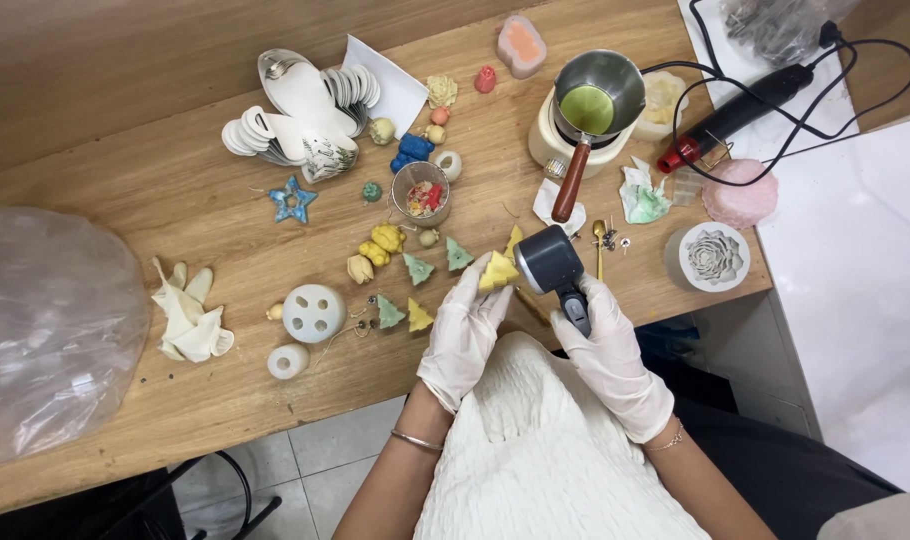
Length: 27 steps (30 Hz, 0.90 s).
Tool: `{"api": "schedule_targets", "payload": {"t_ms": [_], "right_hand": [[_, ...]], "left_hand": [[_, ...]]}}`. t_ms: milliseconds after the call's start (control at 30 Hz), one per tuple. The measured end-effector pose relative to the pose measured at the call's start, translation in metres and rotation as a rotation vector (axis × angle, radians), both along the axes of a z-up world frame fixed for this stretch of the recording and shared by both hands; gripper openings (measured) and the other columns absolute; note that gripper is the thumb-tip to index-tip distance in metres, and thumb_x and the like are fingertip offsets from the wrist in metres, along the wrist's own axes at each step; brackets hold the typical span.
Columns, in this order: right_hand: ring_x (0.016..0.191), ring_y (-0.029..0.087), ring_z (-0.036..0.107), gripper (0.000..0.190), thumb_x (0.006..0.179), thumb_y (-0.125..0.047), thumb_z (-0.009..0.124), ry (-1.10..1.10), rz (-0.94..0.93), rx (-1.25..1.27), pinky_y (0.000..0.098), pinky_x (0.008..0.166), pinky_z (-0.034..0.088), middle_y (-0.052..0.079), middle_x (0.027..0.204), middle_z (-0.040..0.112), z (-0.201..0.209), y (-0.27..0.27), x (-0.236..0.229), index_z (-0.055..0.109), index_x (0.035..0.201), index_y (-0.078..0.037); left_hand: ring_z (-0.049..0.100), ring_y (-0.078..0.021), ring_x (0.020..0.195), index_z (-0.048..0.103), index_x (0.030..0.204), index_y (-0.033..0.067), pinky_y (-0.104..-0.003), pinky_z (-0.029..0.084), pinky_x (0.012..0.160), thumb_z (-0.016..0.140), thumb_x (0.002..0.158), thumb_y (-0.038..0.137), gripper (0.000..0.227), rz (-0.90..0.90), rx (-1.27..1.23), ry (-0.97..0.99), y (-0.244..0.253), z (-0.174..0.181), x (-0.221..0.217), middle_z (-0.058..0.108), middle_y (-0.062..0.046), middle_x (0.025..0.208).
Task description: The person puts on white gloves, then uses a heat gun to melt and smooth the surface of small yellow wax candle shapes on a wooden workbench, repositioning each piece between passes. At the end they hold a melting pot of green wax and spoon the melted wax onto a candle piece.
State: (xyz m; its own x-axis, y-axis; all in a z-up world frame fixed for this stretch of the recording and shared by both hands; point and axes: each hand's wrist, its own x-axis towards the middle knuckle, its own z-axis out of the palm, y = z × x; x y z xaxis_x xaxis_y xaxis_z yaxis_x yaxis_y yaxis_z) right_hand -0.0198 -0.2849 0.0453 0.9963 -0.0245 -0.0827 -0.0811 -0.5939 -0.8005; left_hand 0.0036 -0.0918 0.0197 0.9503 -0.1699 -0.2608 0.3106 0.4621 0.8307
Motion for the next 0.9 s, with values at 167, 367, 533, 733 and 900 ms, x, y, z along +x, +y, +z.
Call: {"api": "schedule_targets", "payload": {"t_ms": [167,367,533,733,900], "right_hand": [[0.097,0.025,0.071,0.056,0.089,-0.015,0.073,-0.021,-0.059,-0.022,0.0345,0.083,0.055,0.018,0.114,0.069,0.001,0.015,-0.012,0.052,0.139,-0.002],[0.092,0.026,0.072,0.061,0.088,-0.018,0.072,0.1,-0.139,-0.043,0.0348,0.081,0.056,0.017,0.113,0.07,0.013,0.047,-0.029,0.05,0.143,-0.006],[0.094,0.027,0.071,0.061,0.087,-0.017,0.073,0.084,-0.184,-0.123,0.036,0.081,0.056,0.018,0.114,0.069,0.007,0.061,-0.048,0.049,0.142,-0.004],[0.09,0.027,0.07,0.059,0.088,-0.015,0.071,0.052,-0.286,-0.15,0.0365,0.08,0.055,0.017,0.111,0.069,0.022,0.083,-0.064,0.05,0.142,-0.004],[0.092,0.026,0.069,0.058,0.089,-0.014,0.071,0.062,-0.35,-0.147,0.0361,0.081,0.055,0.016,0.112,0.068,0.025,0.101,-0.081,0.05,0.143,-0.005]], "left_hand": [[0.057,-0.0192,0.128,0.053,0.143,0.0021,-0.033,0.046,0.112,0.046,0.107,0.016,0.039,0.199,-0.502,0.425,0.014,-0.009,-0.002,0.056,-0.01,0.141],[0.057,-0.0091,0.123,0.058,0.139,0.0081,-0.03,0.047,0.11,0.051,0.104,0.013,0.036,0.162,-0.371,0.442,0.03,-0.006,-0.005,0.059,0.0,0.139],[0.058,-0.008,0.119,0.061,0.137,0.0077,-0.027,0.049,0.108,0.057,0.101,0.009,0.036,0.132,-0.362,0.495,0.042,-0.012,-0.01,0.062,0.0,0.134],[0.061,-0.012,0.118,0.064,0.128,0.0017,-0.028,0.051,0.108,0.061,0.1,0.009,0.029,0.072,-0.387,0.553,0.053,-0.014,-0.021,0.065,-0.005,0.128],[0.062,-0.014,0.119,0.066,0.124,0.0006,-0.027,0.051,0.108,0.061,0.099,0.009,0.027,0.038,-0.415,0.58,0.068,-0.017,-0.035,0.066,-0.007,0.127]]}}
